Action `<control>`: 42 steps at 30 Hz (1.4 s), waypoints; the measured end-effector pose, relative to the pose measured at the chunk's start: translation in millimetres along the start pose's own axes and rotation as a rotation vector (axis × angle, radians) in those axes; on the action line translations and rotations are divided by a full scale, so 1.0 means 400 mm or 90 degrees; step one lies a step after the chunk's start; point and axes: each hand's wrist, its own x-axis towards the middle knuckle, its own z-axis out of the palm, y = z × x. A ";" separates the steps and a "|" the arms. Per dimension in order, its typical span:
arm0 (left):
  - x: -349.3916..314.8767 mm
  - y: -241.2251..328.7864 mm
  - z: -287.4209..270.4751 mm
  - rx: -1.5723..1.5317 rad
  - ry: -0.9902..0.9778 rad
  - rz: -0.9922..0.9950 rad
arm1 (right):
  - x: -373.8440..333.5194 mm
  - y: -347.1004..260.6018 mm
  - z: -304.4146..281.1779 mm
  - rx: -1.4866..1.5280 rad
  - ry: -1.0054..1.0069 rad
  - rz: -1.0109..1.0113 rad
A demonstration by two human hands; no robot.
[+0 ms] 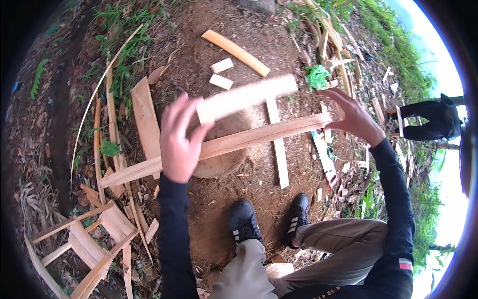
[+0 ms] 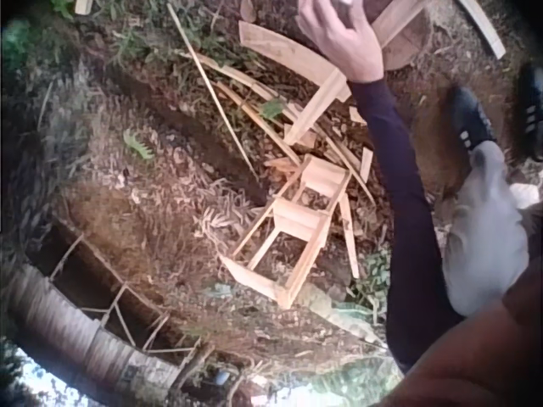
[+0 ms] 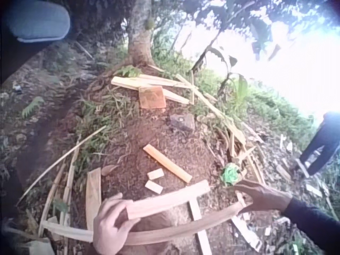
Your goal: The person assembles a wooden stool or small chair by hand in an outdoor setting. They fit wooden slats into the frame, adjust the legs, and test the stability of the structure. The person handles the wooden pieces directly without using visible tools.
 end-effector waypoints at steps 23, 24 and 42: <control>0.030 -0.670 -0.112 0.215 -0.518 -0.693 | -0.136 -0.092 0.649 0.170 -0.101 0.394; 0.051 -0.655 -0.121 0.195 -0.514 -0.714 | -0.136 -0.123 0.677 0.178 -0.008 0.427; 0.220 -0.390 -0.300 -0.821 -0.360 -0.465 | -0.309 -0.222 0.655 0.597 0.363 0.576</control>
